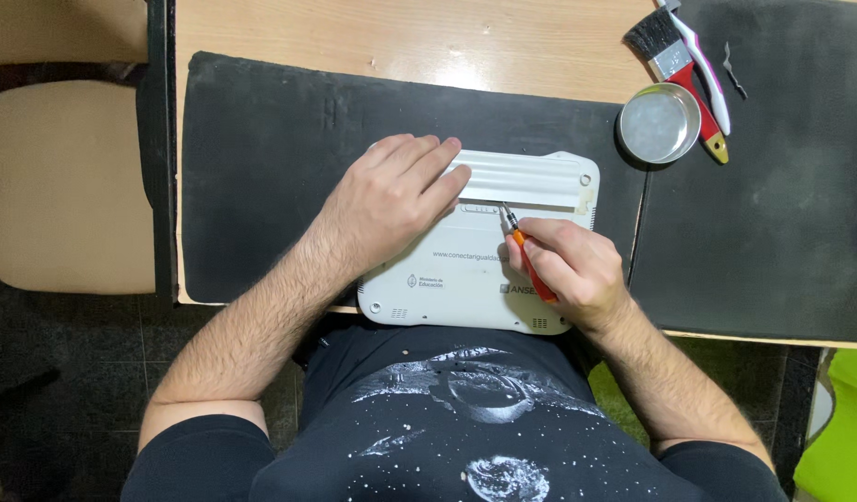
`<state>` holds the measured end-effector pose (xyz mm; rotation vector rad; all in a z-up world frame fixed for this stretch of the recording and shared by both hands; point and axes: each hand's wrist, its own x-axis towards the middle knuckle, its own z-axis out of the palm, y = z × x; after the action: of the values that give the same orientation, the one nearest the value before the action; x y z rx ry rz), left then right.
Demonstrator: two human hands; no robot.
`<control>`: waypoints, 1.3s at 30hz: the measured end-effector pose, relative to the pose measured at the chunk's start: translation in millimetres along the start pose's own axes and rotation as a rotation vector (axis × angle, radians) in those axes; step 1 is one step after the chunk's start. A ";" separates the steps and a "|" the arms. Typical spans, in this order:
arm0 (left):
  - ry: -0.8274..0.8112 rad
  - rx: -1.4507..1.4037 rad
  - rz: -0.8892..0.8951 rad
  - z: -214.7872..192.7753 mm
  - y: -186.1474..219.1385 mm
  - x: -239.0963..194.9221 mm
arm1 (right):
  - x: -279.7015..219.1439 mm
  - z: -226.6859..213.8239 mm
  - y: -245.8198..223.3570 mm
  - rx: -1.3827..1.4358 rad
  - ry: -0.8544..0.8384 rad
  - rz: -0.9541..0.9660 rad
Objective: The person removes the battery from the back of a white laptop using a screwdriver. They then flip the laptop over, open the lid, and use the screwdriver to pry at the bezel around the screen.
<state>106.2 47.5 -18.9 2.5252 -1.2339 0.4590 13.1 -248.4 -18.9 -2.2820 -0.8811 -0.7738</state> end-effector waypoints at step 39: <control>0.033 -0.361 -0.558 -29.6 -148.2 4.1 | -13.2 -4.1 13.1 0.190 0.059 0.105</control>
<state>222.4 143.6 -8.3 2.3843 -0.4950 0.1269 13.3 -264.5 -28.9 -2.1098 -0.7670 -0.6772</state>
